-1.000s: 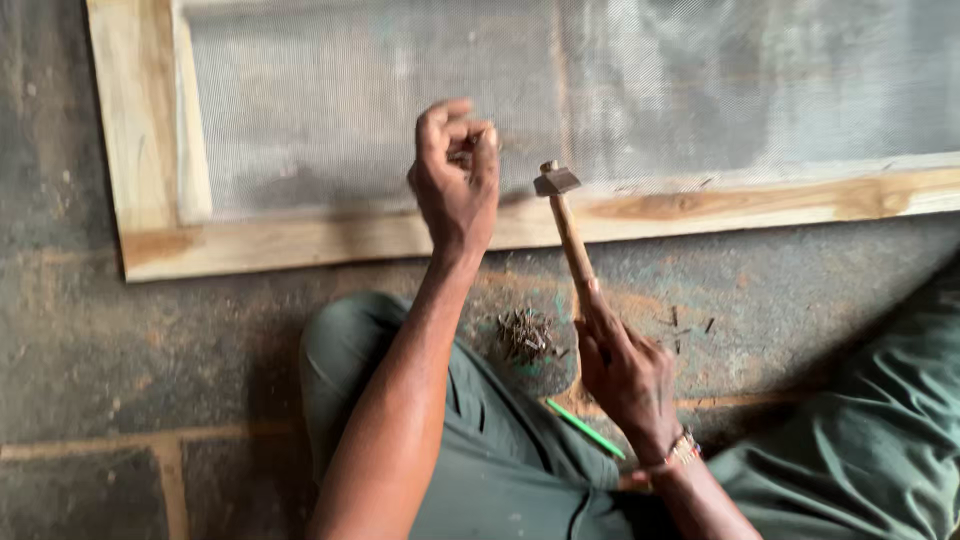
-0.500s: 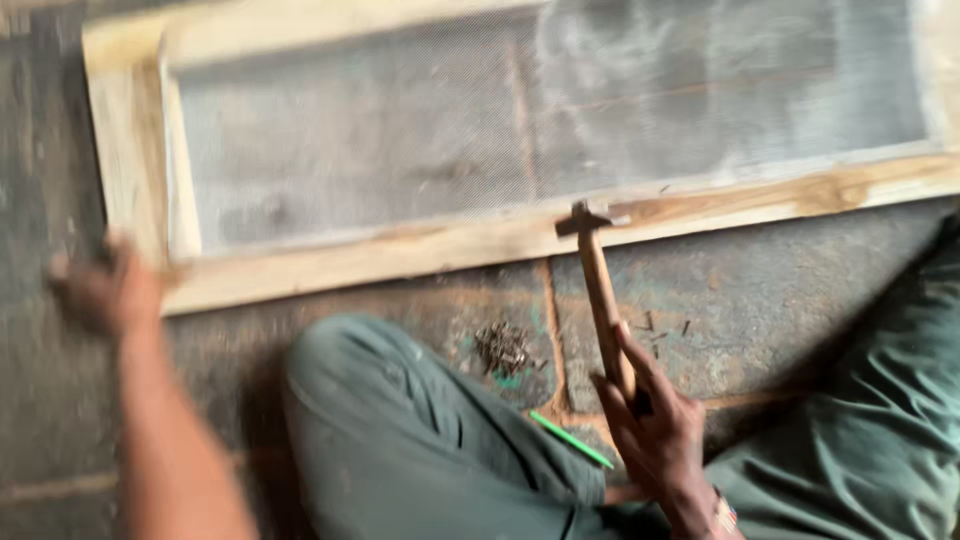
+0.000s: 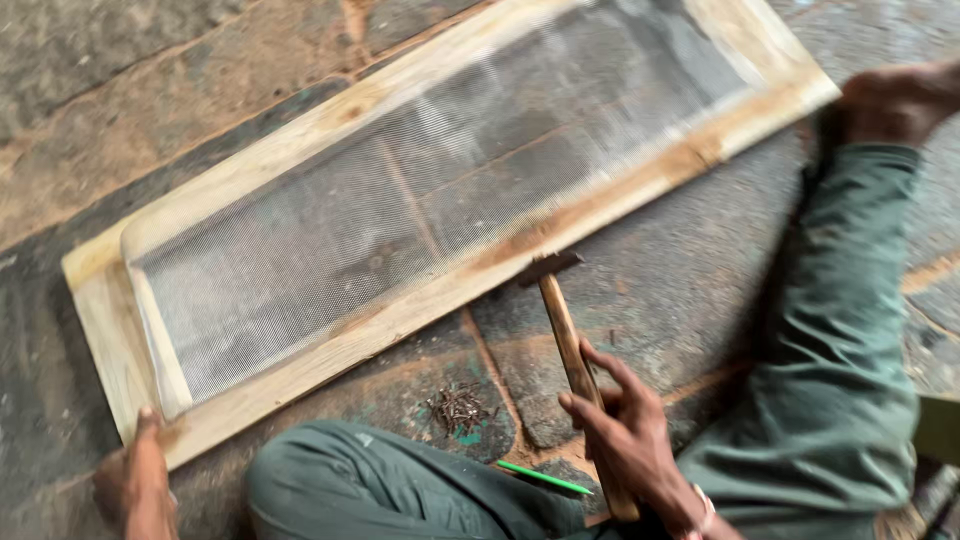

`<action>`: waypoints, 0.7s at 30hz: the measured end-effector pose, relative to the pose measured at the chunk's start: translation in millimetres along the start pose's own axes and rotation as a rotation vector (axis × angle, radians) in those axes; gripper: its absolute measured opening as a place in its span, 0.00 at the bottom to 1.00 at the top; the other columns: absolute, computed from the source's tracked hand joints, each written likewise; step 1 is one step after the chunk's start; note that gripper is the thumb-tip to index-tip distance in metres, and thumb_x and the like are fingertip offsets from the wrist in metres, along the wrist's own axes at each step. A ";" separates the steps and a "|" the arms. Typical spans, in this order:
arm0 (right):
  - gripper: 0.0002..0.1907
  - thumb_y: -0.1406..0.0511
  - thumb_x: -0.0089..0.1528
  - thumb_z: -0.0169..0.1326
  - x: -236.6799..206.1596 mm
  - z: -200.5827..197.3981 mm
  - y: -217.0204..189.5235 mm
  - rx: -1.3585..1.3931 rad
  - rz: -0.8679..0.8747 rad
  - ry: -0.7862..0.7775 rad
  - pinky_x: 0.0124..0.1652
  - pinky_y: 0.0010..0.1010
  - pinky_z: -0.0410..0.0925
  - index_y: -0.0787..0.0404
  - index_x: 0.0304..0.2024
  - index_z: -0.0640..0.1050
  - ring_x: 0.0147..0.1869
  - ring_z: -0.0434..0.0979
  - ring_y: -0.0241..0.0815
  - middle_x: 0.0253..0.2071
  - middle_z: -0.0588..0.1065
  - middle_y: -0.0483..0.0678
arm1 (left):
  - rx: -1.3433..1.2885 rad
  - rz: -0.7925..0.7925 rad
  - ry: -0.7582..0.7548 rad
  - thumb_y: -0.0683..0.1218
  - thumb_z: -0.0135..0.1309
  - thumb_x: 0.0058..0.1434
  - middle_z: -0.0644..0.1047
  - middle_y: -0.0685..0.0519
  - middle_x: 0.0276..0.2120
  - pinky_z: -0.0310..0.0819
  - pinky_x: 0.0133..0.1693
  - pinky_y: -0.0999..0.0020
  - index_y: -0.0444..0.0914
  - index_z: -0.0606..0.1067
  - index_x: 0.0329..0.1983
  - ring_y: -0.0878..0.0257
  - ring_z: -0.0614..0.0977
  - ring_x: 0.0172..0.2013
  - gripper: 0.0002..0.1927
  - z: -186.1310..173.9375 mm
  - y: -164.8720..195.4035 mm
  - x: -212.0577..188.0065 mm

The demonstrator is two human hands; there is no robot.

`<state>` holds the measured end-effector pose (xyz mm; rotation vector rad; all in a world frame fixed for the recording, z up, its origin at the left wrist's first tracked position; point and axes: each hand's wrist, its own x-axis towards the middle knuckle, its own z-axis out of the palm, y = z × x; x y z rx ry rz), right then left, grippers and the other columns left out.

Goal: The person sits on a stone floor and secures a metal mesh screen to a wooden frame using a hammer and nails. They systematically place nails along the edges of the frame and hammer them in to attach the screen.

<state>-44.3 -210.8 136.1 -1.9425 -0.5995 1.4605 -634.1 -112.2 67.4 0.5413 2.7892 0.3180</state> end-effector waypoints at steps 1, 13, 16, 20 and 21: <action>0.39 0.64 0.56 0.67 5.4 -3.3 -2.4 0.013 0.007 -0.003 0.19 0.35 0.67 0.44 0.69 0.69 0.19 0.74 0.40 0.21 0.77 0.52 | -0.009 -0.050 -0.022 0.75 0.56 0.65 0.82 0.31 0.39 0.77 0.39 0.35 0.27 0.80 0.45 0.34 0.83 0.38 0.43 3.0 1.9 -9.0; 0.37 0.68 0.55 0.63 27.7 -11.5 -4.4 0.222 -0.156 0.059 0.16 0.31 0.68 0.55 0.68 0.71 0.19 0.74 0.37 0.21 0.78 0.52 | -0.468 0.267 -0.184 0.70 0.63 0.54 0.82 0.37 0.46 0.72 0.49 0.57 0.27 0.80 0.46 0.47 0.82 0.47 0.40 32.0 3.1 -76.7; 0.36 0.69 0.55 0.63 28.9 -11.2 -1.5 0.339 -0.134 0.014 0.16 0.31 0.67 0.56 0.67 0.71 0.19 0.73 0.37 0.22 0.76 0.50 | -0.374 0.200 -0.166 0.67 0.64 0.59 0.82 0.34 0.45 0.77 0.48 0.56 0.26 0.81 0.47 0.45 0.82 0.47 0.38 27.2 10.0 -83.7; 0.36 0.69 0.55 0.63 29.6 -15.0 3.0 0.377 -0.122 -0.020 0.17 0.31 0.68 0.56 0.67 0.71 0.19 0.74 0.37 0.21 0.76 0.50 | 0.048 0.332 -0.054 0.67 0.67 0.61 0.80 0.33 0.46 0.71 0.48 0.50 0.29 0.80 0.53 0.40 0.80 0.45 0.37 -9.1 25.8 -97.6; 0.36 0.69 0.55 0.63 29.4 -16.2 4.2 0.374 -0.119 -0.024 0.17 0.32 0.68 0.56 0.67 0.71 0.19 0.74 0.37 0.22 0.76 0.50 | 0.158 0.446 0.082 0.64 0.71 0.59 0.80 0.31 0.45 0.73 0.47 0.49 0.28 0.78 0.56 0.39 0.80 0.45 0.38 -16.3 31.8 -108.3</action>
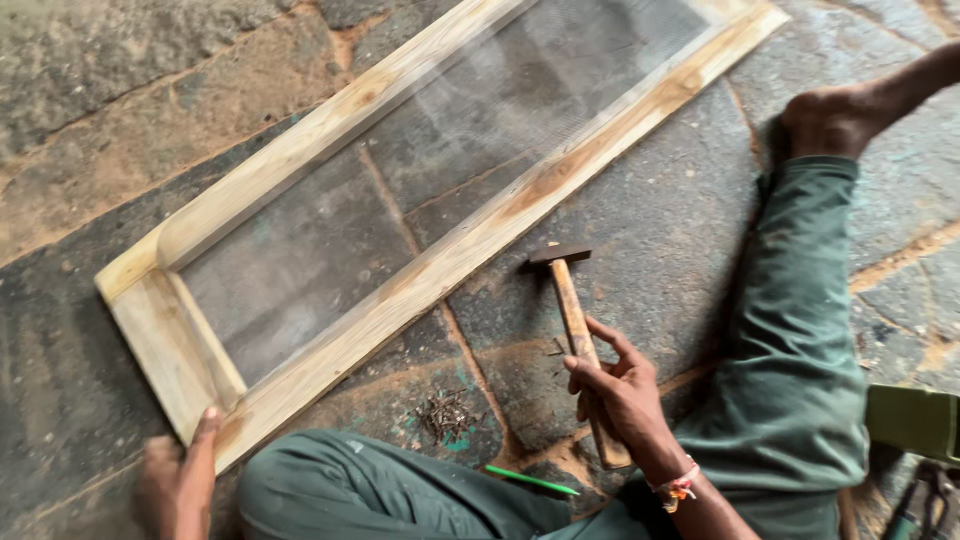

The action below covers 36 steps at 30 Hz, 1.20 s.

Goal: The person sits on a stone floor and secures a metal mesh screen to a wooden frame using a hammer and nails. They systematically place nails along the edges of the frame and hammer them in to attach the screen.

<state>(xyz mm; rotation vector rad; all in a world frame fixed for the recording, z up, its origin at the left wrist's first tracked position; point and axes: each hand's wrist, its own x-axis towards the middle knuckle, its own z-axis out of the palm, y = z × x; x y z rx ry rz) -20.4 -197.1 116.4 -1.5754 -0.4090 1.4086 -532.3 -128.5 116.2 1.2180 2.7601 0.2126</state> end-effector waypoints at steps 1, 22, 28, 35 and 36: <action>0.37 0.69 0.55 0.63 -0.3 -1.4 0.7 0.002 0.001 0.001 0.17 0.32 0.68 0.56 0.67 0.70 0.20 0.74 0.36 0.22 0.76 0.50 | 0.129 0.118 0.118 0.62 0.74 0.58 0.79 0.29 0.45 0.74 0.45 0.48 0.27 0.76 0.59 0.37 0.80 0.45 0.41 -5.6 14.9 -6.5; 0.35 0.62 0.57 0.63 -1.7 2.2 3.2 -0.404 0.083 0.002 0.25 0.33 0.72 0.57 0.66 0.69 0.26 0.76 0.38 0.31 0.79 0.54 | -0.231 0.839 -0.608 0.44 0.60 0.59 0.82 0.47 0.37 0.81 0.39 0.57 0.40 0.83 0.38 0.53 0.85 0.33 0.06 70.4 154.2 -158.1; 0.36 0.62 0.57 0.63 -3.0 4.8 2.9 -0.408 0.063 -0.009 0.25 0.33 0.72 0.58 0.67 0.68 0.26 0.76 0.39 0.30 0.79 0.54 | -0.201 0.988 -0.575 0.45 0.64 0.56 0.80 0.47 0.34 0.79 0.41 0.55 0.39 0.82 0.36 0.52 0.83 0.38 0.07 68.6 158.7 -169.2; 0.37 0.62 0.57 0.63 -1.6 3.2 6.4 -0.409 0.065 -0.024 0.25 0.32 0.72 0.58 0.68 0.66 0.27 0.77 0.39 0.31 0.80 0.55 | -0.169 1.006 -0.513 0.42 0.60 0.58 0.81 0.49 0.37 0.81 0.43 0.56 0.39 0.80 0.38 0.56 0.83 0.40 0.05 88.1 149.9 -166.0; 0.37 0.62 0.57 0.63 -1.6 2.9 6.8 -0.407 0.061 -0.027 0.25 0.32 0.72 0.58 0.68 0.66 0.27 0.77 0.39 0.31 0.80 0.55 | -0.173 1.010 -0.499 0.42 0.60 0.58 0.81 0.48 0.37 0.81 0.42 0.56 0.40 0.80 0.39 0.55 0.83 0.39 0.06 91.7 147.5 -165.7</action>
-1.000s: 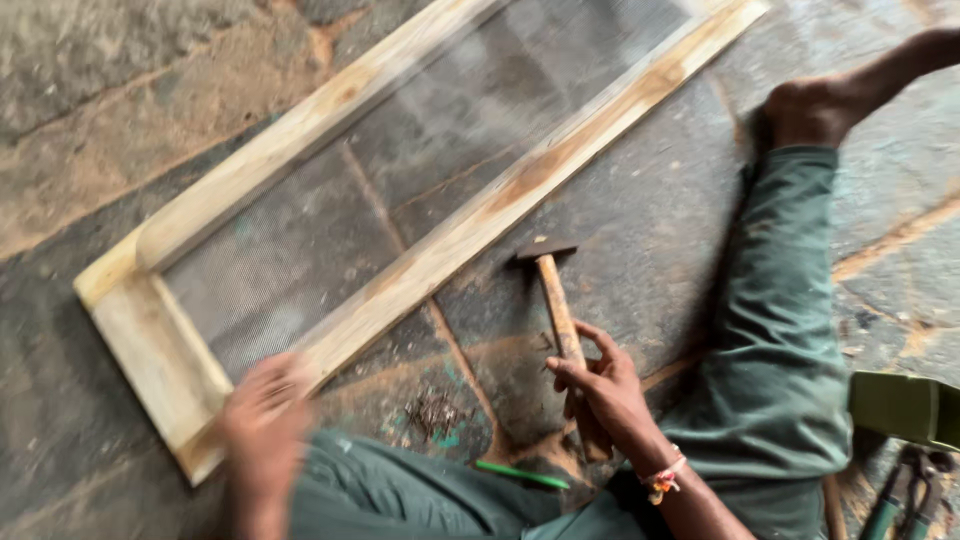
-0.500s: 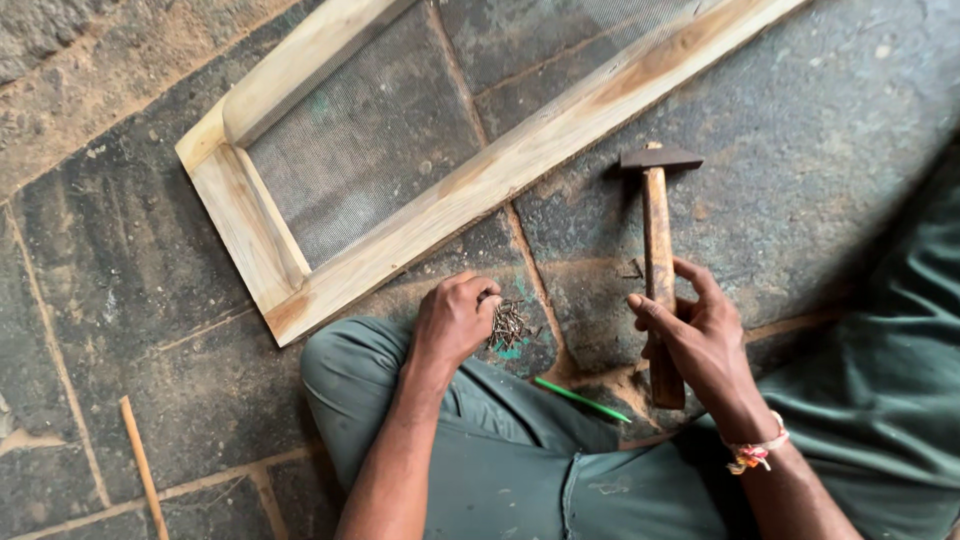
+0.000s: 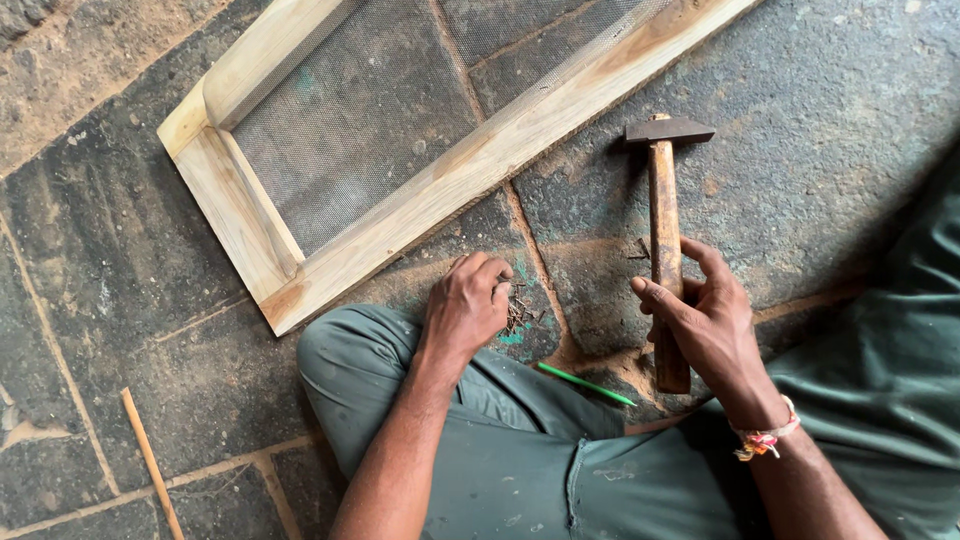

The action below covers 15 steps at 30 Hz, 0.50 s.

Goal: The person sits on a stone floor and secures a metal mesh screen to a wooden frame using a hammer and nails. They systematically place nails along the edges of the frame and hammer them in to attach the screen.

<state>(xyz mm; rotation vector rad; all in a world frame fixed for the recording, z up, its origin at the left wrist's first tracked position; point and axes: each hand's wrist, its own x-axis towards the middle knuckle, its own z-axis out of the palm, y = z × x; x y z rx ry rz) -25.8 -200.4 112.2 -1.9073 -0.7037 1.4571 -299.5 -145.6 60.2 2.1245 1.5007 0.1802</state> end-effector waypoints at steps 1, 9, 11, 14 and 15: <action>0.37 0.62 0.57 0.63 0.0 -0.1 0.3 0.002 -0.005 -0.002 0.25 0.32 0.72 0.58 0.68 0.66 0.27 0.77 0.39 0.31 0.79 0.55 | -0.006 0.016 -0.008 0.43 0.61 0.58 0.81 0.48 0.37 0.81 0.42 0.56 0.40 0.80 0.38 0.56 0.83 0.39 0.06 3.8 -1.9 -0.5; 0.38 0.63 0.57 0.63 0.4 -1.0 2.0 0.025 -0.012 -0.016 0.24 0.31 0.71 0.58 0.69 0.66 0.26 0.76 0.38 0.31 0.79 0.54 | 0.022 -0.042 -0.048 0.44 0.57 0.66 0.80 0.51 0.36 0.81 0.40 0.61 0.40 0.80 0.40 0.60 0.83 0.36 0.04 14.7 -7.2 3.9; 0.38 0.63 0.57 0.63 0.8 -1.3 2.9 0.030 -0.006 -0.015 0.24 0.32 0.71 0.58 0.69 0.66 0.26 0.76 0.39 0.31 0.79 0.54 | -0.001 -0.051 -0.061 0.44 0.57 0.64 0.80 0.51 0.36 0.82 0.39 0.62 0.41 0.80 0.39 0.60 0.83 0.35 0.04 12.1 -5.6 2.6; 0.38 0.63 0.58 0.63 1.4 -1.7 5.4 0.008 0.000 -0.004 0.27 0.32 0.72 0.57 0.69 0.66 0.30 0.77 0.39 0.33 0.80 0.55 | 0.012 0.034 -0.023 0.45 0.61 0.58 0.80 0.50 0.34 0.81 0.40 0.60 0.41 0.81 0.38 0.58 0.83 0.36 0.07 9.3 -1.4 -0.9; 0.38 0.62 0.58 0.63 1.5 -1.9 6.5 0.001 -0.011 -0.004 0.29 0.32 0.72 0.57 0.69 0.66 0.32 0.79 0.38 0.33 0.80 0.55 | 0.025 0.077 -0.002 0.46 0.62 0.55 0.80 0.49 0.34 0.81 0.40 0.59 0.40 0.81 0.38 0.57 0.83 0.36 0.08 9.2 0.0 -1.7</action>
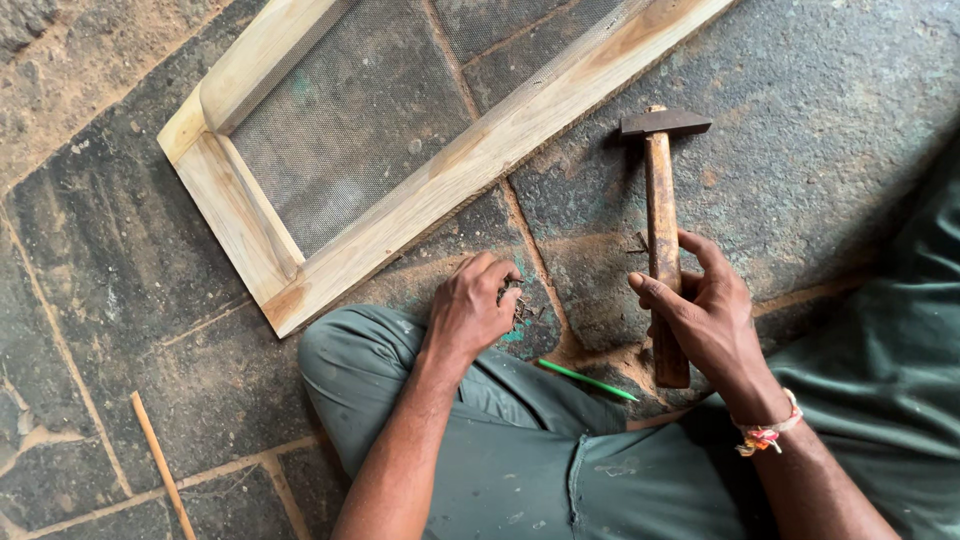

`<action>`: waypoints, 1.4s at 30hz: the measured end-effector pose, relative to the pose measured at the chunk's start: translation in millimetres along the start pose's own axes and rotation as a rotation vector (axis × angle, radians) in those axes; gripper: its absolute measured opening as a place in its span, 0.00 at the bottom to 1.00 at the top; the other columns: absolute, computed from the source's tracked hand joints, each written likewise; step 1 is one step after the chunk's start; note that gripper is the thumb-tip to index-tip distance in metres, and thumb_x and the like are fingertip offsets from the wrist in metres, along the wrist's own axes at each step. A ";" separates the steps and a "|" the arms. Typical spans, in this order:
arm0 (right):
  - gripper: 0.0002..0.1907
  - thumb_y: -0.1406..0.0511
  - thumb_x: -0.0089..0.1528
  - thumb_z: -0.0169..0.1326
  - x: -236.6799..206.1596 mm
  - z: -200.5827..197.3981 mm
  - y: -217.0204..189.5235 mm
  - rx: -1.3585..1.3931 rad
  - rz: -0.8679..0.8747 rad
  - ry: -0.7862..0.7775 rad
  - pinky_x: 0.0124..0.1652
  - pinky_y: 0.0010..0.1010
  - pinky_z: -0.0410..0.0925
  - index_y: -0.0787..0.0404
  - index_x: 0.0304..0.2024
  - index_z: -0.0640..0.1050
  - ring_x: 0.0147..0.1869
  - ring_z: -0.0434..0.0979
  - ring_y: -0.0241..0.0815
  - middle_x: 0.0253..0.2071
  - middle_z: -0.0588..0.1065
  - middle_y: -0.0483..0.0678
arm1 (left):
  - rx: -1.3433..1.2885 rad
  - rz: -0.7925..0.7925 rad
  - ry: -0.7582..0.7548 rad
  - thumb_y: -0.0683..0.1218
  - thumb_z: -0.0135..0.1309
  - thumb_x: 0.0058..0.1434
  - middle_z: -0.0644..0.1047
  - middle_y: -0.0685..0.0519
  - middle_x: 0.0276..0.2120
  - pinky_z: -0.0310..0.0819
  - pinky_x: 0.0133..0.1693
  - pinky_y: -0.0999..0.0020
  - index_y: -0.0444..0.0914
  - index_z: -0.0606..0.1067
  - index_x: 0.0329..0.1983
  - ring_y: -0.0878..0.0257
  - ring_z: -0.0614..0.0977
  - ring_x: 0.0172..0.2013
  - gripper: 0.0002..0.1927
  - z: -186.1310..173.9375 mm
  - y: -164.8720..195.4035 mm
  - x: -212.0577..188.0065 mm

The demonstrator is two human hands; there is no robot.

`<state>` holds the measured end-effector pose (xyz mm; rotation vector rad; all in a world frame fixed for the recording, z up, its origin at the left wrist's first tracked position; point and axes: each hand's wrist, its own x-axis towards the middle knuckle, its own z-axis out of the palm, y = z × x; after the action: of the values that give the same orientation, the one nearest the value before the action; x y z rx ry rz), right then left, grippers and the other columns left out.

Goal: The person sits on a stone floor and secures a metal mesh screen to a wooden frame using a hammer and nails. They systematically place nails along the edges of the frame and hammer them in to attach the screen.

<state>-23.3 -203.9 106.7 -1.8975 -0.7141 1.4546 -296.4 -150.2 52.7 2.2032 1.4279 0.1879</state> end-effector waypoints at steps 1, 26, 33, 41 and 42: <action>0.37 0.62 0.58 0.63 0.2 -0.1 1.0 -0.008 -0.011 0.000 0.30 0.31 0.72 0.57 0.69 0.66 0.35 0.80 0.37 0.34 0.81 0.55 | -0.001 -0.001 -0.004 0.46 0.63 0.55 0.80 0.49 0.34 0.81 0.40 0.59 0.40 0.81 0.38 0.57 0.83 0.36 0.08 -0.1 1.1 0.0; 0.38 0.60 0.57 0.64 -3.3 -2.2 -6.7 -0.081 -0.018 0.013 0.37 0.35 0.77 0.57 0.69 0.67 0.41 0.83 0.41 0.40 0.82 0.58 | 0.025 0.064 -0.013 0.42 0.64 0.57 0.78 0.49 0.35 0.82 0.40 0.60 0.40 0.81 0.41 0.57 0.82 0.39 0.09 -5.5 10.2 -0.4; 0.38 0.60 0.57 0.64 -1.4 -3.0 -2.6 -0.084 -0.031 0.013 0.38 0.35 0.77 0.57 0.69 0.67 0.42 0.83 0.41 0.41 0.82 0.57 | -0.071 -0.032 -0.077 0.43 0.63 0.57 0.79 0.53 0.33 0.81 0.40 0.64 0.42 0.81 0.34 0.61 0.82 0.36 0.03 -15.3 19.0 4.5; 0.38 0.60 0.57 0.64 1.3 -3.5 1.0 -0.085 -0.011 0.017 0.37 0.35 0.77 0.57 0.68 0.67 0.40 0.82 0.40 0.40 0.82 0.56 | -1.321 -0.305 -0.273 0.43 0.60 0.63 0.81 0.46 0.38 0.80 0.44 0.64 0.34 0.79 0.39 0.64 0.82 0.37 0.06 -46.4 22.7 6.7; 0.38 0.60 0.57 0.64 1.7 -3.2 1.2 -0.090 -0.011 0.020 0.37 0.35 0.76 0.57 0.68 0.67 0.40 0.82 0.41 0.40 0.82 0.56 | -1.453 -0.290 -0.285 0.43 0.60 0.63 0.81 0.46 0.40 0.81 0.46 0.64 0.34 0.79 0.40 0.63 0.83 0.39 0.07 -49.0 22.5 5.6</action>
<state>-19.8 -203.9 105.4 -1.9696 -0.7913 1.4163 -294.1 -136.0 105.0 0.7820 0.8833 0.5556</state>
